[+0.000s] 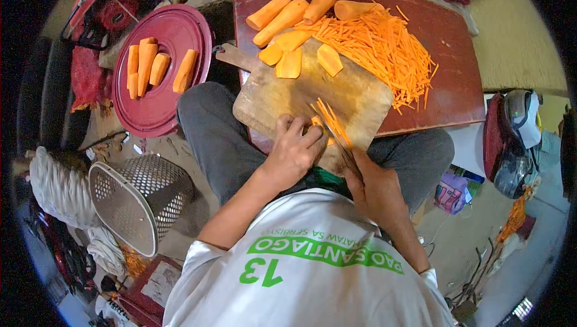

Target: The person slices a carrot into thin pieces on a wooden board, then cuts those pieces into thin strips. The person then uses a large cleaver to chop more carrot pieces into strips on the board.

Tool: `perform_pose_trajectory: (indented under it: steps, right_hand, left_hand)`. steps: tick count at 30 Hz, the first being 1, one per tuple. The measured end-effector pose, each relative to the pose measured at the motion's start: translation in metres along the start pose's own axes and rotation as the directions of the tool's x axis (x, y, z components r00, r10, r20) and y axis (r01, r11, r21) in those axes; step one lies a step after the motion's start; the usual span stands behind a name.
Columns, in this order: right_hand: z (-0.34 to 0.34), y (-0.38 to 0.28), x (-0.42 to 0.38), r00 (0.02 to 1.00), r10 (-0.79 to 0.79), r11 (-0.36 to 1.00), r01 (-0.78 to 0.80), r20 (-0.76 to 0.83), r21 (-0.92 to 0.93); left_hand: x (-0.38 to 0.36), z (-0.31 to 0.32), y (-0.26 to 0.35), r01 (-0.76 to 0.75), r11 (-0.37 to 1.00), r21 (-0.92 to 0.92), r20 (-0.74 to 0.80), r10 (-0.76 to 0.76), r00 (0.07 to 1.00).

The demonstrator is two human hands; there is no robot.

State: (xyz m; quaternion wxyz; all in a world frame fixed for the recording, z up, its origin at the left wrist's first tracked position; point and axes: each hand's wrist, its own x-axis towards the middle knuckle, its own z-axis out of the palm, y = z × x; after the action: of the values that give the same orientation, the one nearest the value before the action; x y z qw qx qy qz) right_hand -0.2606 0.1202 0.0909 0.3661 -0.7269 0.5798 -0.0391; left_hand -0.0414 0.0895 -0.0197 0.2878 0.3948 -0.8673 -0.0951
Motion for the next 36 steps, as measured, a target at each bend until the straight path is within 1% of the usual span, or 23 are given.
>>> perform_pose_trajectory:
  steps: [3, 6, 9, 12, 15, 18, 21, 23, 24, 27, 30, 33, 36]
  right_hand:
    - [0.016, 0.005, -0.016, 0.996, 0.019, 1.0, -0.019, -0.087, -0.004]
    - [0.026, 0.005, 0.016, 0.998, 0.037, 0.999, -0.037, -0.041, 0.01]
    - [0.012, -0.005, 0.036, 0.999, -0.014, 0.996, 0.018, -0.037, 0.088]
    - [0.013, 0.004, 0.016, 0.996, -0.047, 0.998, 0.051, -0.082, 0.045]
    - [0.008, 0.0, -0.013, 0.99, -0.067, 0.997, 0.07, -0.127, 0.02]
    - [0.017, 0.0, -0.008, 0.999, 0.007, 0.999, -0.005, -0.048, 0.045]
    - [0.02, -0.008, 0.023, 0.998, 0.06, 0.997, -0.06, -0.02, 0.039]
    - [0.018, -0.005, 0.025, 0.999, 0.035, 0.995, -0.032, -0.04, 0.091]
    - [0.016, -0.002, 0.025, 0.998, 0.025, 0.993, -0.019, -0.052, 0.113]
    - [0.005, 0.001, -0.002, 0.999, -0.039, 0.999, 0.039, -0.028, 0.003]
    - [0.022, 0.007, -0.016, 0.988, 0.0, 0.996, 0.014, -0.153, 0.084]
    - [0.025, 0.002, 0.006, 0.997, 0.05, 0.999, -0.049, -0.066, 0.013]
    - [0.027, 0.006, 0.027, 0.976, -0.094, 0.994, 0.102, -0.195, 0.03]
  left_hand:
    - [-0.001, 0.001, 0.0, 0.006, 1.0, -0.005, -0.016, -0.006, 1.0]
    - [-0.001, 0.004, 0.0, 0.001, 1.0, 0.01, -0.005, -0.001, 1.0]
    - [-0.001, 0.004, -0.001, -0.003, 1.0, 0.006, -0.017, 0.003, 1.0]
    - [0.0, 0.006, 0.0, -0.005, 1.0, -0.005, -0.039, 0.005, 0.999]
    - [-0.002, 0.006, 0.001, 0.001, 1.0, 0.001, -0.06, -0.001, 0.998]
    - [-0.002, 0.008, 0.0, -0.003, 1.0, 0.006, -0.057, 0.003, 0.998]
    - [-0.004, 0.009, 0.0, 0.013, 1.0, -0.014, -0.05, -0.014, 0.999]
    - [-0.003, 0.007, 0.0, 0.015, 1.0, -0.016, -0.067, -0.016, 0.998]
    - [-0.004, 0.007, -0.001, 0.021, 1.0, -0.005, -0.05, -0.021, 0.999]
    - [-0.009, 0.011, 0.001, 0.047, 0.999, 0.02, -0.025, -0.047, 0.999]
    - [-0.006, 0.01, 0.003, 0.055, 0.998, 0.028, -0.044, -0.054, 0.998]
    - [-0.002, 0.009, 0.005, 0.055, 0.998, 0.01, -0.045, -0.054, 0.998]
    - [-0.004, 0.008, 0.001, 0.035, 0.999, 0.034, -0.021, -0.035, 0.999]
